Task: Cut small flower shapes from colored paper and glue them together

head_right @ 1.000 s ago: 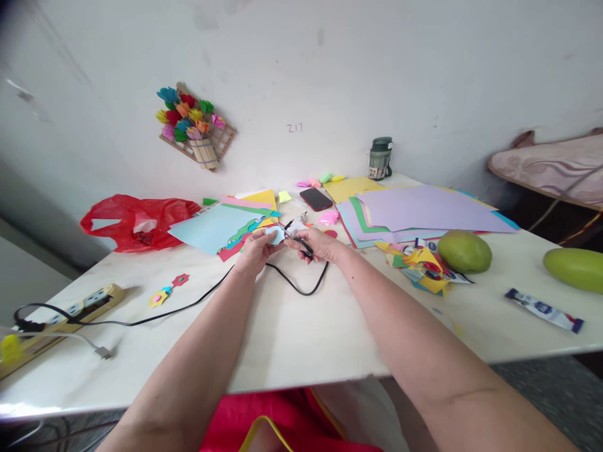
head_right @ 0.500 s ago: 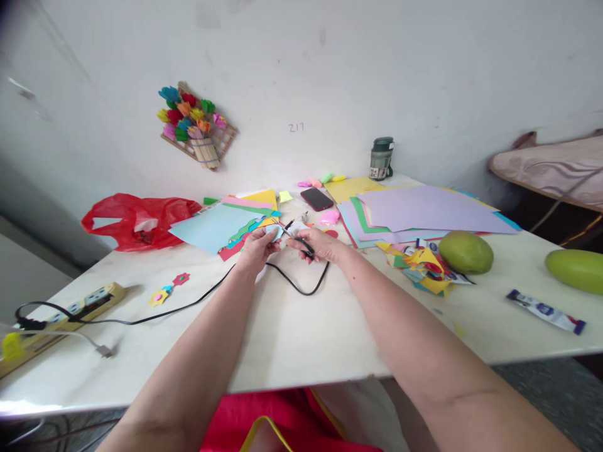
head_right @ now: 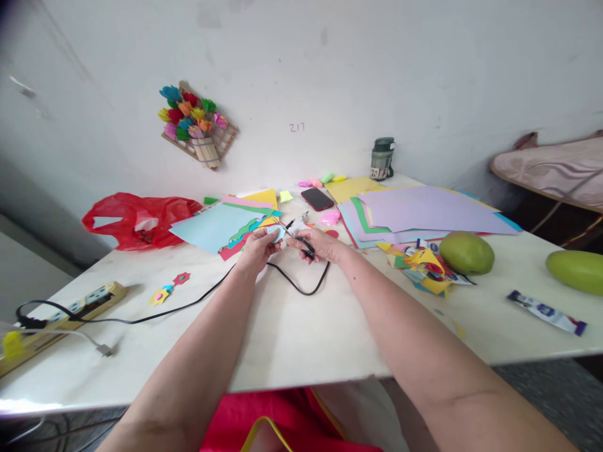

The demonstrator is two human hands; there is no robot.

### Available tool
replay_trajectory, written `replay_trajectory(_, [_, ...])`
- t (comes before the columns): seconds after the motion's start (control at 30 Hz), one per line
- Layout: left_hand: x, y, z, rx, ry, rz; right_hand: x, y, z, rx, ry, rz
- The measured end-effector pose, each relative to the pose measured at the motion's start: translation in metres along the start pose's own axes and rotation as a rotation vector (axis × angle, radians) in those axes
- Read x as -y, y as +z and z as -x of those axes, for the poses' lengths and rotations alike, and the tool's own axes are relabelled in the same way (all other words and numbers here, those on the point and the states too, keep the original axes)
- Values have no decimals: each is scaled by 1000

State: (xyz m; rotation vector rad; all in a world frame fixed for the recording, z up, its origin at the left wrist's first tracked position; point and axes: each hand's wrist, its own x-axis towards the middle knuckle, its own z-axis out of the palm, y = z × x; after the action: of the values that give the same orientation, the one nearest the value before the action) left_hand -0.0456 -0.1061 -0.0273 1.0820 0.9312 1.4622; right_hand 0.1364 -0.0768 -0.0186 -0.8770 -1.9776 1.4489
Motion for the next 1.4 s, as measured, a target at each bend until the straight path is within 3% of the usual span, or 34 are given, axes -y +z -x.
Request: replay_trajectory(1.4, [2, 1, -2, 5, -54, 27, 5, 1, 2, -35, 17, -65])
